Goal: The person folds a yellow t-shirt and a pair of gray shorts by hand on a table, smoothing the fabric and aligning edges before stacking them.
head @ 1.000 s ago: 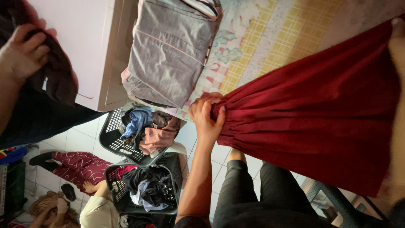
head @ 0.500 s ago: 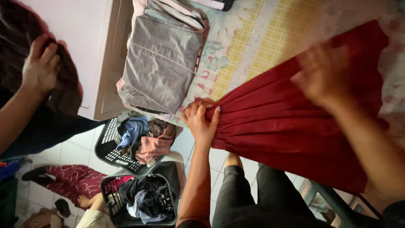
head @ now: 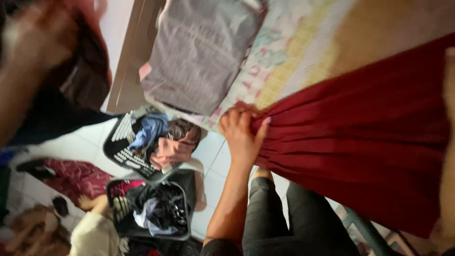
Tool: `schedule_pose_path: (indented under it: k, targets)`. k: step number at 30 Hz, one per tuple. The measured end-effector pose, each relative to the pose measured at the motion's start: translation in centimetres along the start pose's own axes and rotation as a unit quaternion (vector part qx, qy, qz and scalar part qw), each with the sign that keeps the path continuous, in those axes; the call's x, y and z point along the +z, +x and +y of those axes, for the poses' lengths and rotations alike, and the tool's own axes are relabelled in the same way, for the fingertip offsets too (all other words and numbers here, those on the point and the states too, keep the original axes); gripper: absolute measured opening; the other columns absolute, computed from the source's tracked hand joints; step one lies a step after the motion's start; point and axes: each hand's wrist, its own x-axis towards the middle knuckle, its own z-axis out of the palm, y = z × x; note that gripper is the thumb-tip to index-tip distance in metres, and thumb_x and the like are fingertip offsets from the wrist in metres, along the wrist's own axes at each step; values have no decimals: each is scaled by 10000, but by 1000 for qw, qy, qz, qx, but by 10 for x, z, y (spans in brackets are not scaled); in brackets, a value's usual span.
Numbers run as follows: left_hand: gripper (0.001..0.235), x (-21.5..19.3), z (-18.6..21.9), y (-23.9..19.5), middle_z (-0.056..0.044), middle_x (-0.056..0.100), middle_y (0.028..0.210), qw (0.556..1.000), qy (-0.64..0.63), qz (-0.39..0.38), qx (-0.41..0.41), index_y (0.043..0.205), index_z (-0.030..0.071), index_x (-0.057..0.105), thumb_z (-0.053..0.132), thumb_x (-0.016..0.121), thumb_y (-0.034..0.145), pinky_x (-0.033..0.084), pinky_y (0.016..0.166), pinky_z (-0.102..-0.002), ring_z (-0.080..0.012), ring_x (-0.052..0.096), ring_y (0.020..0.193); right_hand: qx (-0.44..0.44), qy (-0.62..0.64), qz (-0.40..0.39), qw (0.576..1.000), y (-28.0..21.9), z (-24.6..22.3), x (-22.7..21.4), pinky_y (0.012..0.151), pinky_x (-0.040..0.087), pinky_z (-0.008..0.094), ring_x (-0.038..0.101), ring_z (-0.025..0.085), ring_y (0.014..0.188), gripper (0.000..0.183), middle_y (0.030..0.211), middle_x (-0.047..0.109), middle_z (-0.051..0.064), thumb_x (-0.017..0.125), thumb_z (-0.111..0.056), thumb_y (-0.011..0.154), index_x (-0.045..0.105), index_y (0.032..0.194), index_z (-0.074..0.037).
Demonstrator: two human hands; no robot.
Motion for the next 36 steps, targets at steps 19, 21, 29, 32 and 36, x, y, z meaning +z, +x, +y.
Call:
schedule_pose_path:
  k: [19, 21, 29, 32, 36]
  targets:
    - [241, -38, -41, -35, -125, 633, 1021, 952, -183, 130, -209, 1032, 20, 604, 83, 790, 892, 520, 882, -325, -266, 639, 965, 22, -25, -231, 972, 138, -84, 72, 623, 430, 372, 519, 239, 684, 338, 861, 568, 158, 483, -326, 1181, 627, 1247, -27]
    - [252, -35, -44, -32, -137, 619, 1062, 954, -183, 142, -192, 1044, 14, 602, 67, 784, 878, 508, 911, -328, -273, 626, 1014, -23, 50, -209, 976, 131, -137, 58, 588, 427, 350, 518, 213, 636, 319, 814, 571, 133, 485, -322, 1182, 641, 1230, -48]
    - [179, -22, -54, -32, -107, 572, 992, 944, -220, 143, -202, 972, 21, 593, -6, 758, 908, 488, 880, -330, -253, 588, 954, -419, 27, -301, 856, 77, -232, 62, 1212, 173, 656, 400, 391, 1507, 856, 1608, 489, 141, 542, -718, 816, 598, 1481, -181]
    - [176, -20, -59, -31, -102, 575, 964, 954, -192, 136, -187, 955, 28, 600, -15, 762, 902, 481, 871, -328, -251, 580, 938, -294, -4, -310, 904, 116, -151, 84, 1207, 215, 653, 413, 416, 1469, 786, 1544, 484, 188, 525, -687, 970, 543, 1485, -94]
    - [181, -14, -63, -33, -103, 575, 951, 956, -180, 143, -183, 946, 35, 601, -12, 767, 892, 479, 853, -326, -254, 584, 924, -152, 18, -255, 955, 156, -53, 121, 1170, 351, 564, 466, 500, 1372, 752, 1512, 468, 350, 425, -535, 1144, 449, 1541, 104]
